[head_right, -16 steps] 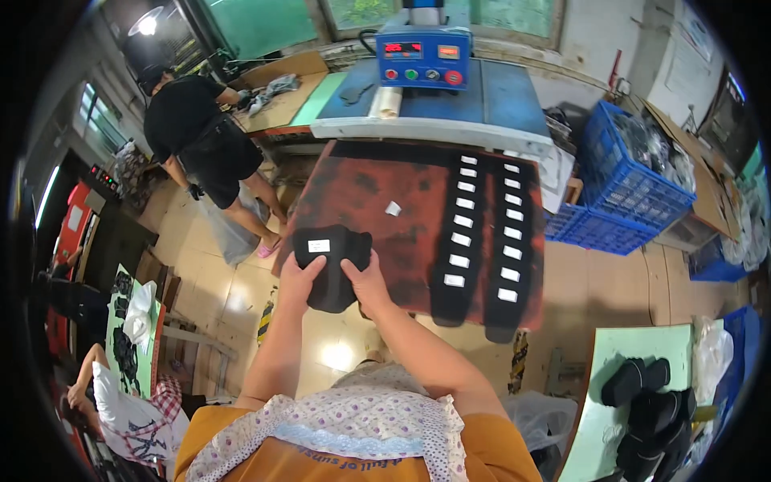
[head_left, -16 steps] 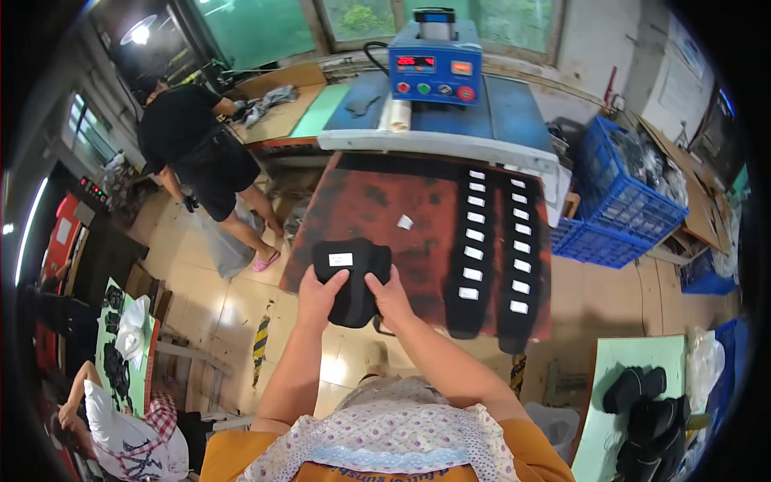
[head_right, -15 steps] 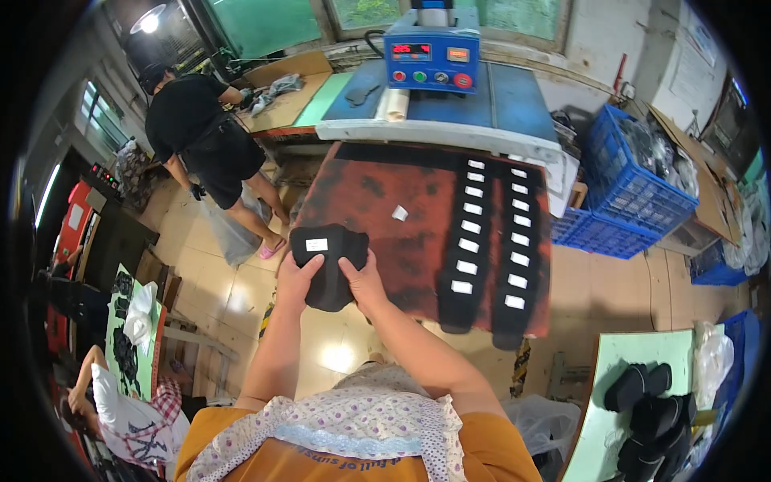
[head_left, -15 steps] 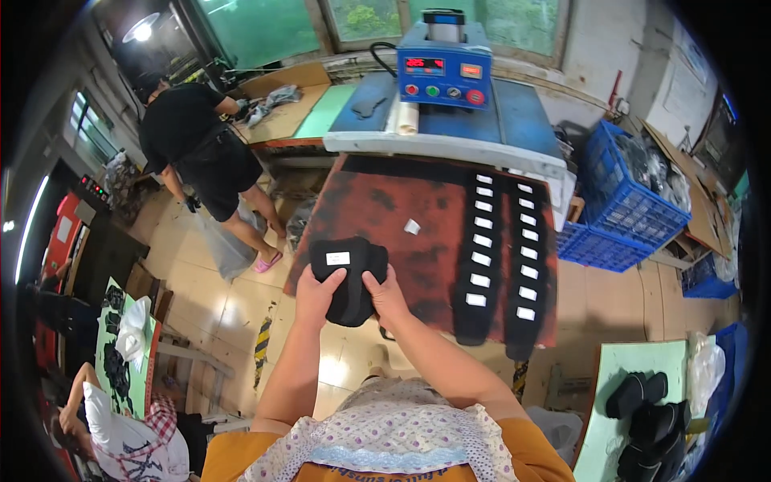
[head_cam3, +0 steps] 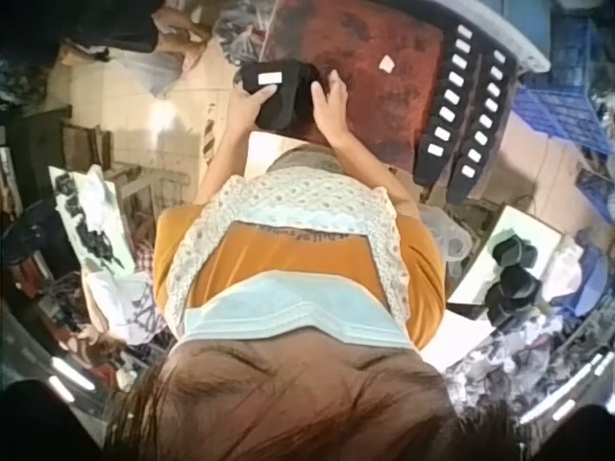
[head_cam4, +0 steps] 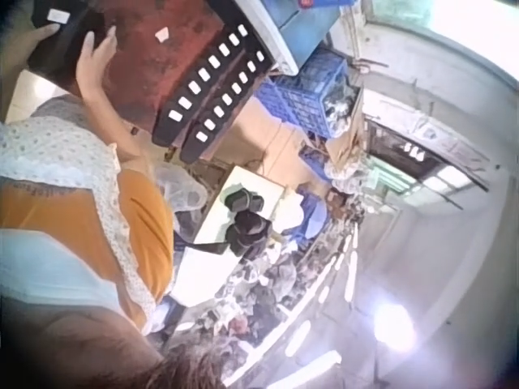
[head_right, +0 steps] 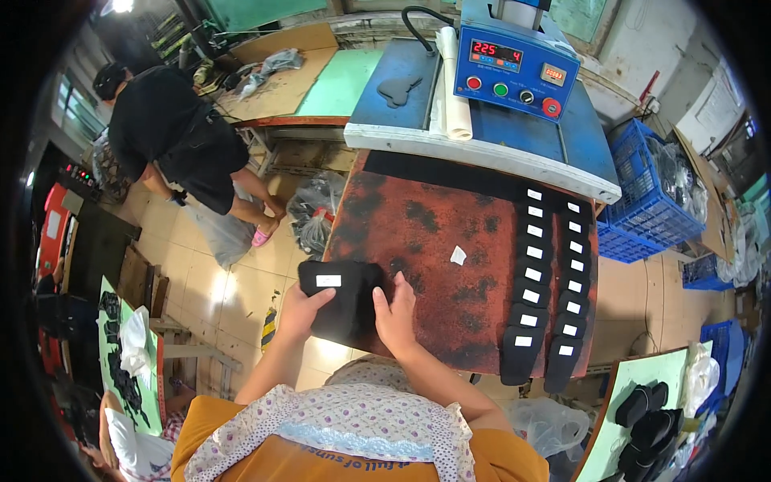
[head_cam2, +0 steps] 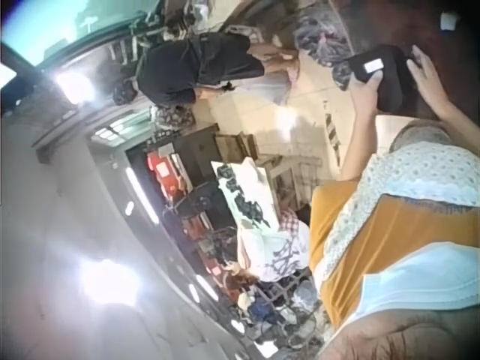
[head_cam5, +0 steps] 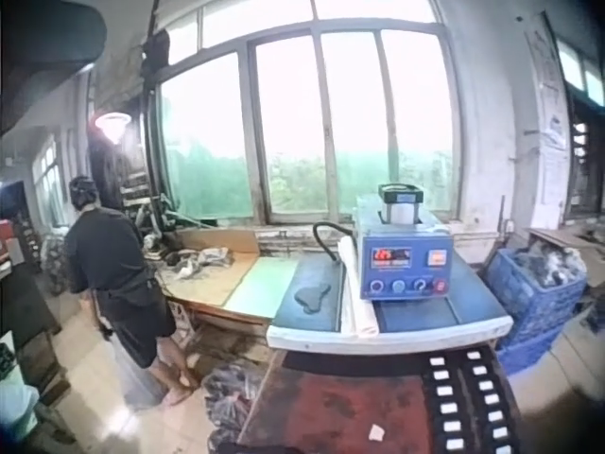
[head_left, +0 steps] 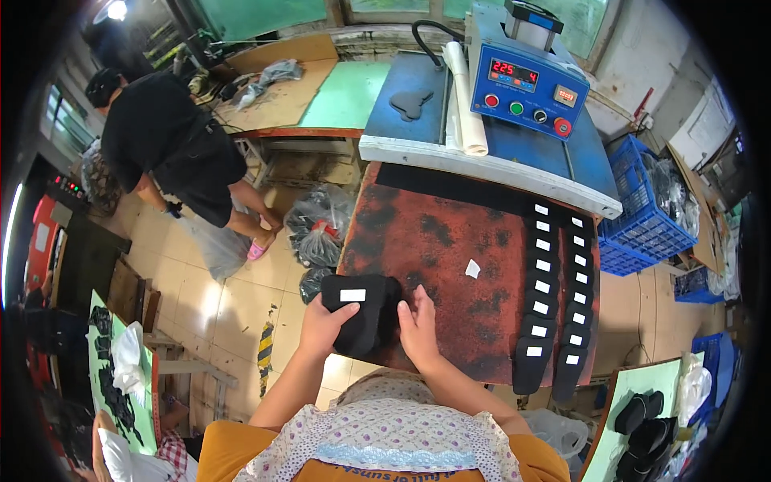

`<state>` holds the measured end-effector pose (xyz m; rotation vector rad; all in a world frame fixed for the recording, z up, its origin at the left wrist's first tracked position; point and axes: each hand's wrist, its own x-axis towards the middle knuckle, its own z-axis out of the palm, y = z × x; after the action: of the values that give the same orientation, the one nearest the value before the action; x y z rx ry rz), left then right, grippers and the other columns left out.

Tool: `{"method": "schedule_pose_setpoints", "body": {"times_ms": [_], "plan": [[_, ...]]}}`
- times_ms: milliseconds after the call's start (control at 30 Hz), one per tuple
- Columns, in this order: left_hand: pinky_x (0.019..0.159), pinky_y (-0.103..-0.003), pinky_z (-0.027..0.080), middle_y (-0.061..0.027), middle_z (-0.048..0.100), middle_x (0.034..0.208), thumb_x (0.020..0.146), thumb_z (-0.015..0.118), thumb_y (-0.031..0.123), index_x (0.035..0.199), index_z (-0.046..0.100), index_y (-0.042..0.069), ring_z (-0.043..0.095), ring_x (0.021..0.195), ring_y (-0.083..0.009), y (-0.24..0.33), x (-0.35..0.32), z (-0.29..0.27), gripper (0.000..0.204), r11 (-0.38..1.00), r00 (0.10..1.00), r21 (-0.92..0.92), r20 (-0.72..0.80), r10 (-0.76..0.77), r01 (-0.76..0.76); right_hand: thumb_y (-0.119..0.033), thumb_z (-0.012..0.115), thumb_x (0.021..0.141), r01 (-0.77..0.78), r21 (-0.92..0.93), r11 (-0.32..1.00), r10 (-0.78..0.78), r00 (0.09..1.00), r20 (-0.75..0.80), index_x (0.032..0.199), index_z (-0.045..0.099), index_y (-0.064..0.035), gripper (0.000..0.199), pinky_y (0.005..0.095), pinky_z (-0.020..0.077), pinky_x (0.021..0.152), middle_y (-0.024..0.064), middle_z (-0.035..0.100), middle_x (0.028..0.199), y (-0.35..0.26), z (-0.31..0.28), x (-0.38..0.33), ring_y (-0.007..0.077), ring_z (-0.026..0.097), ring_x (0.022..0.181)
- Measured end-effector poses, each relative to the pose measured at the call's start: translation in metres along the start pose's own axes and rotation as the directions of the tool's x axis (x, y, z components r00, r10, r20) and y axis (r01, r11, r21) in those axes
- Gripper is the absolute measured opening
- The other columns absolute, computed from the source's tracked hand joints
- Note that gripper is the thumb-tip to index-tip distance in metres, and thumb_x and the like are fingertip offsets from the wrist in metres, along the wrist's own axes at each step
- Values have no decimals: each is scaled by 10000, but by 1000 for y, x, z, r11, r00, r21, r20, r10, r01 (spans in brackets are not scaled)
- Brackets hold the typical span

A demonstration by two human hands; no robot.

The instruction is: Arranging shoe upper components on a heat press, applying small white labels, and operating the machine to fuse them.

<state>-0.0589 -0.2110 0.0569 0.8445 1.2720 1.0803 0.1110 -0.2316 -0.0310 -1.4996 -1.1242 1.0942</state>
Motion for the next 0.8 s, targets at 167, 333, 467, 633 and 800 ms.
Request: {"method": "schedule_pose_setpoints", "body": {"times_ms": [167, 333, 467, 633, 800], "plan": [[784, -296, 491, -73, 609, 975, 744, 659, -31, 1065, 524, -6, 593, 865, -152, 43, 3, 28, 350, 979, 979, -193, 201, -22, 61, -412, 620, 821, -65, 570, 819, -2, 993, 116, 1363, 223, 25, 801, 366, 312, 1018, 153, 337, 1348, -33, -30, 2, 259, 352, 1250], [818, -316, 464, -114, 588, 1009, 792, 646, 81, 1165, 438, -22, 572, 937, -198, 29, 28, 93, 440, 968, 933, 156, 335, 134, -195, -358, 718, 745, -300, 904, 303, -96, 935, 343, 1289, 361, -49, 721, 345, 422, 944, 53, 499, 1209, -48, -72, 18, 189, 506, 1101], [880, -375, 422, -229, 514, 1114, 838, 608, 190, 1237, 362, -41, 517, 1049, -337, 5, 40, 141, 522, 717, 863, 502, 406, 300, -485, -242, 727, 747, -303, 918, 255, 18, 951, 309, 1256, 414, -74, 621, 376, 458, 919, 70, 532, 1181, -28, -115, 23, 216, 534, 1084], [851, -412, 417, -222, 475, 1081, 791, 656, 214, 1204, 435, -49, 474, 1023, -365, -9, 35, 191, 537, 234, 609, 639, 461, 645, -733, -233, 715, 758, -265, 949, 173, 92, 963, 253, 1264, 405, -84, 612, 391, 480, 892, 67, 529, 1187, -13, -154, 21, 219, 538, 1077], [744, -377, 456, -166, 506, 992, 771, 676, 219, 1128, 512, -33, 525, 861, -318, -27, 35, 227, 467, 293, 655, 650, 425, 625, -701, -296, 737, 732, -163, 951, 263, 169, 978, 121, 1236, 438, -53, 635, 382, 468, 915, 72, 550, 1166, -14, -182, 21, 221, 549, 1067]]}}
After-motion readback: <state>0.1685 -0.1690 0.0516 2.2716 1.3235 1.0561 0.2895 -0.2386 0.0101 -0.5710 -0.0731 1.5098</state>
